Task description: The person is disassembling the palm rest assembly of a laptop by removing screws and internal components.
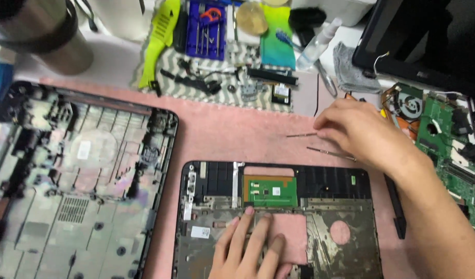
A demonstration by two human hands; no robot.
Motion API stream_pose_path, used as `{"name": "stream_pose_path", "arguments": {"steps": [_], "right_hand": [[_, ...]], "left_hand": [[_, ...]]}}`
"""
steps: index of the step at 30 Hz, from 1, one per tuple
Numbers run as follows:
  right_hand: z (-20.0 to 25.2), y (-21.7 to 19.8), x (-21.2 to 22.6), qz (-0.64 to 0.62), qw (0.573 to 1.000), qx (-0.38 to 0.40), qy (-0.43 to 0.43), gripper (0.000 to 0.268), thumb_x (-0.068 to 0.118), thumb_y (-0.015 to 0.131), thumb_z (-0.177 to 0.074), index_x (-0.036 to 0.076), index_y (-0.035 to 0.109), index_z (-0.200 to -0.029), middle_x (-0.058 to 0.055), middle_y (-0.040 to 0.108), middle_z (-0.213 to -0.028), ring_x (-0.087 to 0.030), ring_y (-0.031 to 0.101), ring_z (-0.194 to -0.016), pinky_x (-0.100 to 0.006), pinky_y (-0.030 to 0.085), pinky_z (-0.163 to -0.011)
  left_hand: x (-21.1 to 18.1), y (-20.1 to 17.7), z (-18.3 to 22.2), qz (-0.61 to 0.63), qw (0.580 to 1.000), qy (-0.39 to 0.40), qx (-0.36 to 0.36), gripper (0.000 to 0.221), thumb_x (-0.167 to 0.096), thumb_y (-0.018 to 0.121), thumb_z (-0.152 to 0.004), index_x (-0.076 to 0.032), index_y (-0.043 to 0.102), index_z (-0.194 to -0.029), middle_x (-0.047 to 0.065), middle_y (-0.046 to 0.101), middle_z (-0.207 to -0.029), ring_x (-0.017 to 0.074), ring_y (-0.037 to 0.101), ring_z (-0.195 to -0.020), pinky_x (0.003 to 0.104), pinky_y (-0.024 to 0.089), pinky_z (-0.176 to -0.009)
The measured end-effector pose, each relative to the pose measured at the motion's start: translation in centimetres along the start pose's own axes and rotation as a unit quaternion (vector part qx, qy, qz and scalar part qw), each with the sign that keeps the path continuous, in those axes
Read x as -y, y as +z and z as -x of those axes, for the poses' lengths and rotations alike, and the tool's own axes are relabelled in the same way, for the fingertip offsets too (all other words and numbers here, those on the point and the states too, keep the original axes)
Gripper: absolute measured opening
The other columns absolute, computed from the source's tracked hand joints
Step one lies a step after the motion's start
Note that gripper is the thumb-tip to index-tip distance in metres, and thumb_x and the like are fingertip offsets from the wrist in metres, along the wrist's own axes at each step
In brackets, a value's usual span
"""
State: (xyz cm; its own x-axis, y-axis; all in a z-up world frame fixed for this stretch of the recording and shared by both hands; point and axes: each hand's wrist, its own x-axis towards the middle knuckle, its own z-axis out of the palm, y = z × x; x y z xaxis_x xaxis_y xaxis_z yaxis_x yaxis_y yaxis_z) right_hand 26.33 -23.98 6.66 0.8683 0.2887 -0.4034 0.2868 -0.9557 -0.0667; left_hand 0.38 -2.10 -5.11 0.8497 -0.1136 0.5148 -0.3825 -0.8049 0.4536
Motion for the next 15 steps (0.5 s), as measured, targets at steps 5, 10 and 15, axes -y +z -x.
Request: {"name": "stream_pose_path", "arguments": {"steps": [5, 10, 15], "right_hand": [[0.7, 1.8, -2.6, 0.014, 0.984, -0.104, -0.145, 0.026, 0.028, 0.086, -0.099, 0.012, 0.087, -0.120, -0.008, 0.084, -0.117, -0.030, 0.077, -0.111, -0.052, 0.058, -0.109], [1.5, 3.5, -4.7, 0.057, 0.983, -0.111, -0.135, 0.021, 0.024, 0.082, -0.109, 0.006, 0.083, -0.118, -0.014, 0.081, -0.118, -0.033, 0.078, -0.109, -0.050, 0.064, -0.109], [2.1, 5.4, -7.5, 0.080, 0.957, -0.194, -0.202, 0.016, 0.022, 0.082, -0.124, 0.007, 0.078, -0.121, -0.014, 0.075, -0.116, -0.039, 0.071, -0.114, -0.052, 0.056, -0.106]], "left_hand": [[0.1, -3.1, -1.0, 0.042, 0.994, 0.019, 0.101, 0.038, -0.044, 0.058, -0.119, -0.013, 0.077, -0.129, 0.019, 0.071, -0.154, 0.0478, 0.062, -0.150, 0.058, 0.049, -0.116], [-0.3, -4.6, -1.9, 0.043, 0.988, 0.006, 0.145, 0.035, -0.041, 0.063, -0.118, -0.013, 0.074, -0.136, 0.018, 0.068, -0.156, 0.0460, 0.060, -0.151, 0.059, 0.048, -0.120], [-0.4, -5.0, -2.2, 0.046, 0.985, 0.002, 0.164, 0.035, -0.041, 0.064, -0.119, -0.013, 0.074, -0.138, 0.018, 0.069, -0.157, 0.0460, 0.061, -0.152, 0.059, 0.048, -0.121]]}}
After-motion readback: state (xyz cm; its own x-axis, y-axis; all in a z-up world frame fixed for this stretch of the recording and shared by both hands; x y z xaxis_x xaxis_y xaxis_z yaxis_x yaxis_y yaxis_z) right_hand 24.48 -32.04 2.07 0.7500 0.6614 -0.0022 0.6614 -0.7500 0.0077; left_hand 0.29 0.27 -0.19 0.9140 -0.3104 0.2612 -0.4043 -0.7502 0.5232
